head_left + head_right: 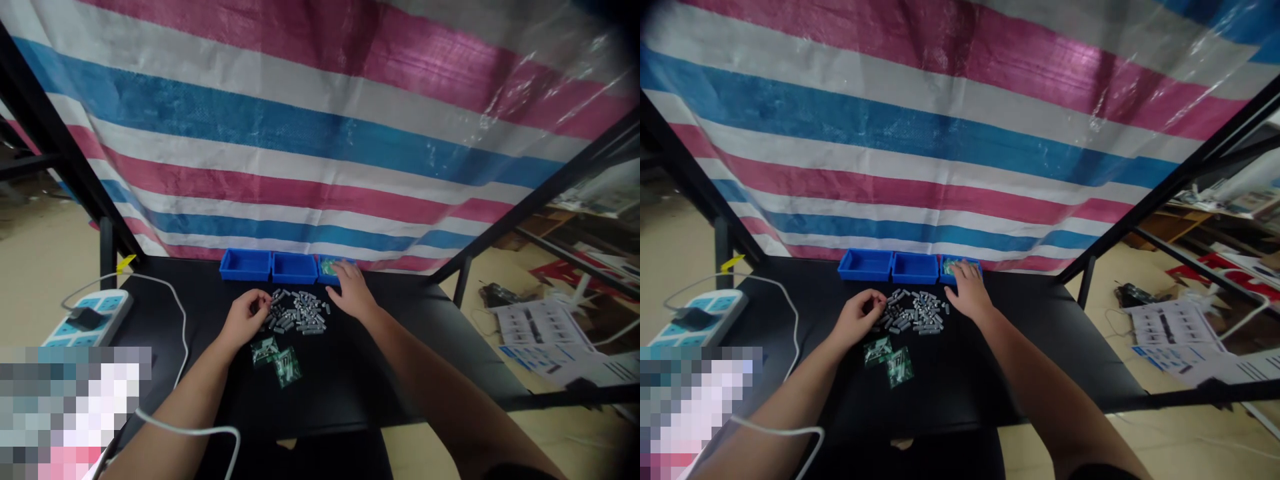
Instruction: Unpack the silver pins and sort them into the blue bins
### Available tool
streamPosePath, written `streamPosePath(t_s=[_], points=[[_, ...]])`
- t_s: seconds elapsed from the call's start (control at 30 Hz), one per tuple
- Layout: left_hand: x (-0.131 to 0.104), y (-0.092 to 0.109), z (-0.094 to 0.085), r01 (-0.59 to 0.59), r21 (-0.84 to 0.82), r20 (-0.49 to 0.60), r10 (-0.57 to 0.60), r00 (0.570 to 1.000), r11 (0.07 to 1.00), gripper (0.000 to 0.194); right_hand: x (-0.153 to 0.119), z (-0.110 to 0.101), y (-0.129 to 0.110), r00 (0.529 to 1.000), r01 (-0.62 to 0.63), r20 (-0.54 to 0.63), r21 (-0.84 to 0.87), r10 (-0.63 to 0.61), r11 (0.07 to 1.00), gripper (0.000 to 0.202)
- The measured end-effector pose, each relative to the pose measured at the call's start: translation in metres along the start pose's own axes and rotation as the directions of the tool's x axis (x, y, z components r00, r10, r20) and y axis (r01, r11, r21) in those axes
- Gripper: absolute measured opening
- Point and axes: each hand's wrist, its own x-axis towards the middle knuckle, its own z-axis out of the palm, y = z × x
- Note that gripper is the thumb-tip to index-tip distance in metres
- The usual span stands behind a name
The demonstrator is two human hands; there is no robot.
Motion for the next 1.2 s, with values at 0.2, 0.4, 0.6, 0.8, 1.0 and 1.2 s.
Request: streamPosePath(t_s=[0.2, 0.4, 0.6, 0.8, 1.0, 1.2], points=[[0.001, 0.001, -0.002, -0.01, 0.003, -0.011, 0.01, 1.0, 1.0, 0.015, -0.047, -0.011, -0.091, 0.755, 0.461, 0.241, 0.468, -0.61, 0.754, 0.043], [0.0, -0.002, -0.001, -0.017, -0.009, -0.011, 0.017, 1.0, 1.0, 0.016, -0.099, 0.034, -0.104, 0.824, 0.463, 0.112, 0.43, -0.555, 0.775, 0.028], [0.0, 0.001, -0.002, -0.013, -0.02, -0.009, 0.013, 1.0, 1.0, 0.017, -0.098, 0.021, -0.088, 0.852, 0.488, -0.018, 0.385, -0.523, 0.783, 0.014], [-0.001, 0.001, -0.003, -0.009, -0.012, -0.012, 0.009, 1.0, 1.0, 0.018, -0.031, -0.012, -0.013, 0.971, -0.044, -0.201, 0.374, 0.128, 0.927, 0.02], [-0.001, 0.0, -0.002, -0.009, -0.031, -0.004, 0.009, 1.0, 0.999, 0.017, 0.026, -0.003, 0.058, 0.98, -0.152, -0.081, 0.269, 0.179, 0.951, 0.025], [0.0, 0.002, -0.001, 0.001, -0.049, -0.001, -0.001, 1.0, 0.999, 0.016, 0.038, 0.007, 0.063, 0.993, -0.106, 0.05, 0.074, 0.103, 0.992, 0.023]])
